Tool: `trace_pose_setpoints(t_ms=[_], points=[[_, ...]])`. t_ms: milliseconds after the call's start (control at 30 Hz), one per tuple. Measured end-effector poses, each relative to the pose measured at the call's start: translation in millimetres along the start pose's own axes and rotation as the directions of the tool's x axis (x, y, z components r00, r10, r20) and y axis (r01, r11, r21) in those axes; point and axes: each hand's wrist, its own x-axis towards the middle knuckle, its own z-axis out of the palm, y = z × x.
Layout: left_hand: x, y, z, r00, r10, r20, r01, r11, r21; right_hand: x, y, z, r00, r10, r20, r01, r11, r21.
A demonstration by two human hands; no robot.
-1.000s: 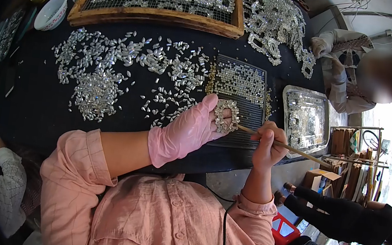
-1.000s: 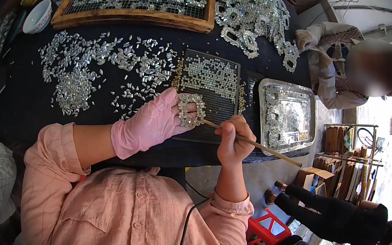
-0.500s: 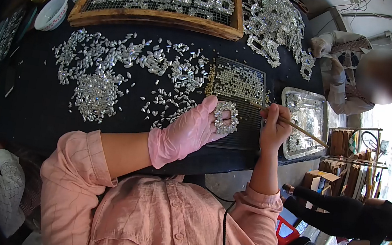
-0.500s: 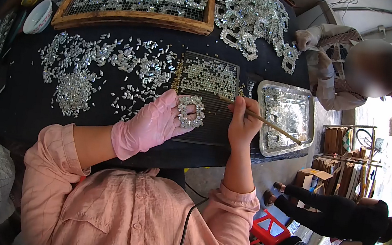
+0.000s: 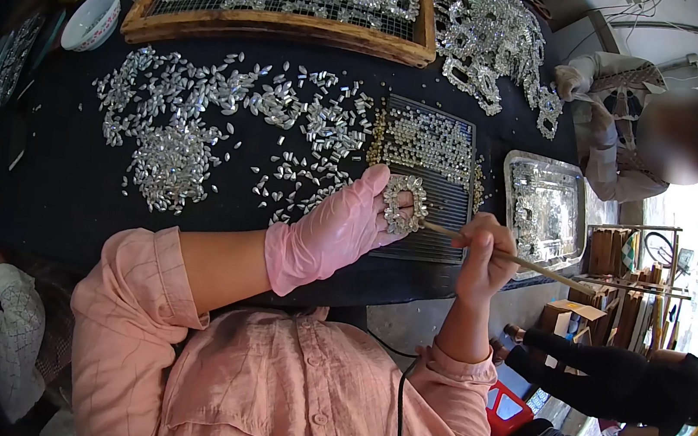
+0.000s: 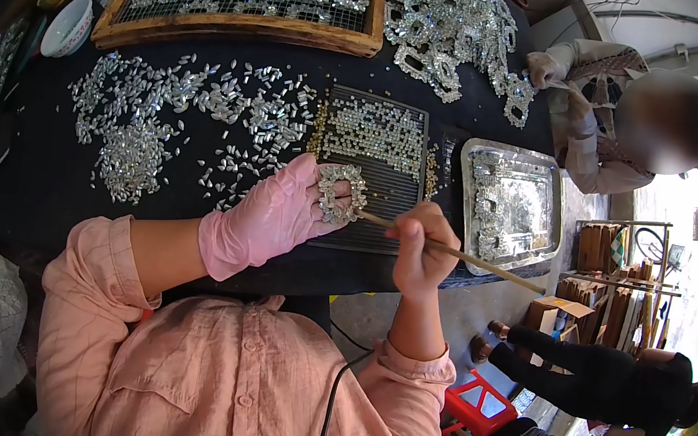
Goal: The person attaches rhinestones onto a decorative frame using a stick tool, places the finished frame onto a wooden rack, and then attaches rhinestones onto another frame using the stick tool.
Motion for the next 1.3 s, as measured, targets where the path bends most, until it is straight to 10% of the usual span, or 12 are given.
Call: trace_pose_setpoints(t_ms=[600, 1000, 1300], points=[[-1, 1, 0, 1.0, 0.001, 0.015, -0.002, 0.999, 0.034, -2, -2, 16, 0.993, -0.095, 0.073, 0.102, 0.99, -0.095], [0, 0, -1, 1.0, -0.007, 0.012, 0.006, 1.0, 0.026, 0, -3, 18, 0.991, 0.112, -0.068, -0.11, 0.993, 0.034], [-1, 0, -1, 1.0, -0.016, 0.004, 0.016, 1.0, 0.016, -2, 4, 13, 0.992, -0.056, 0.112, 0.07, 0.99, -0.123]])
